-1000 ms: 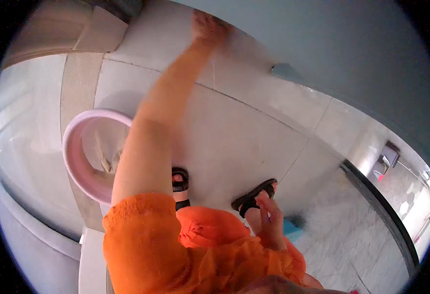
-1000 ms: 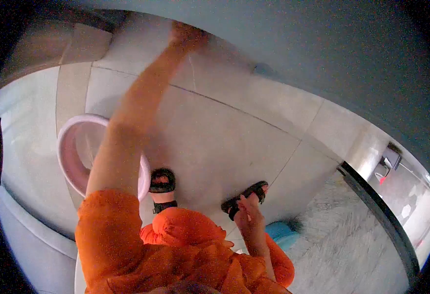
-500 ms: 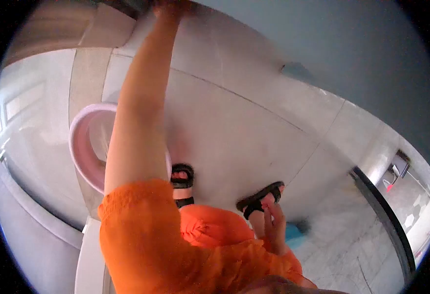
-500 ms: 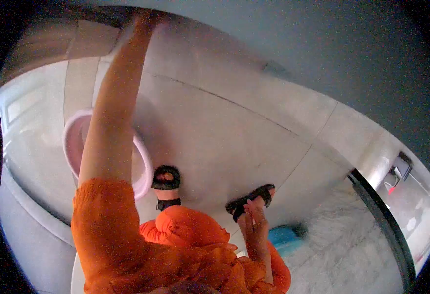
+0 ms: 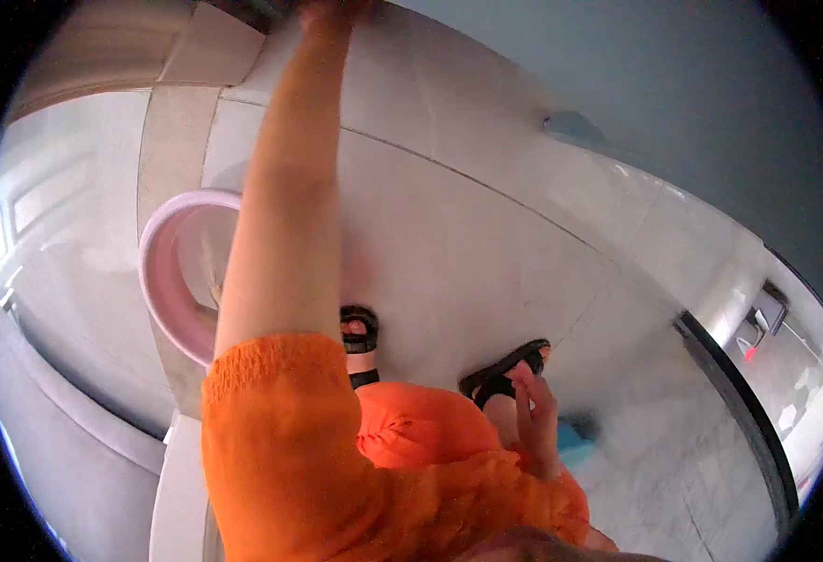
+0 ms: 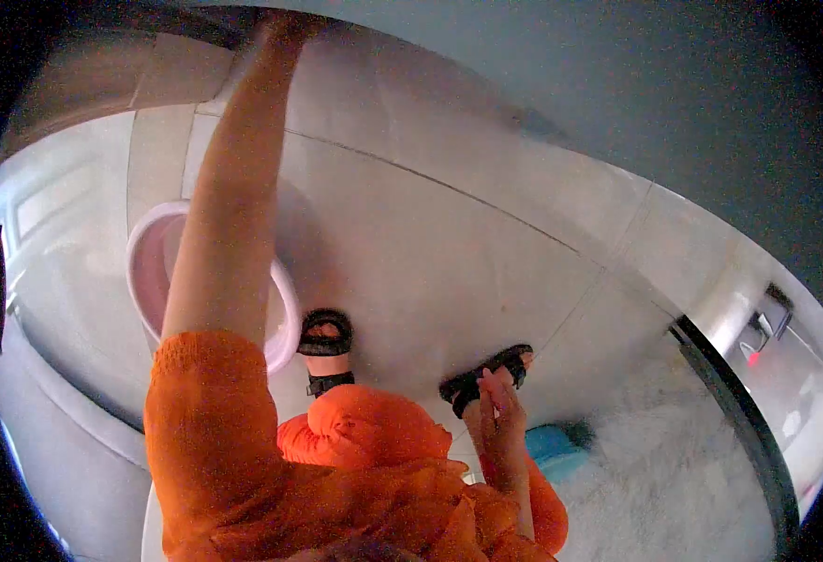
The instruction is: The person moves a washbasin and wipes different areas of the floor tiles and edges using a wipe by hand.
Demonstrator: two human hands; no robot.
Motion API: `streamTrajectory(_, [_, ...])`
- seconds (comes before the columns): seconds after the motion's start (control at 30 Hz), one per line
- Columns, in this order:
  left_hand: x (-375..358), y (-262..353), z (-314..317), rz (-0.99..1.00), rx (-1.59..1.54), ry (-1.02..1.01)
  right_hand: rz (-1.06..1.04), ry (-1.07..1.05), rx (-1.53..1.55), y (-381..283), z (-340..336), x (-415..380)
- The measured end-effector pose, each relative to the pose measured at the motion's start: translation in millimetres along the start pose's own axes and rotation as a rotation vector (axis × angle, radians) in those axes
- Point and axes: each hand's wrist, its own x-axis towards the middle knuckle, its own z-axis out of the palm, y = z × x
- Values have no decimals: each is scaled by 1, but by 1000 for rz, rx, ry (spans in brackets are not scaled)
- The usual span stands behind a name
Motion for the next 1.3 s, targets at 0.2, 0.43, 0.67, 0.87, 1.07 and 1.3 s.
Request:
streamTrajectory(0.2, [-99,104,1,161,6,-227,-51,9,47,3,19,21])
streamTrajectory(0.43, [-219,90,11,512,-231,-171,-541,40,-126,-77,41,128])
streamTrajectory(0.67, [-298,-45,-116,247,-739,110,-895,267,-376,-110,93,250])
streamTrajectory(0.87, [-390,-104,-165,149,-753,-113,-935,551,-583,-91,145,328])
streamTrajectory(1.07, [-451,-137,-185,-156,-637,-13,-1003,315,-462,-172,212,333])
streamTrajectory(1.3, [-508,-143,-176,-459,-748,-127,-1061,288,51,-290,281,372])
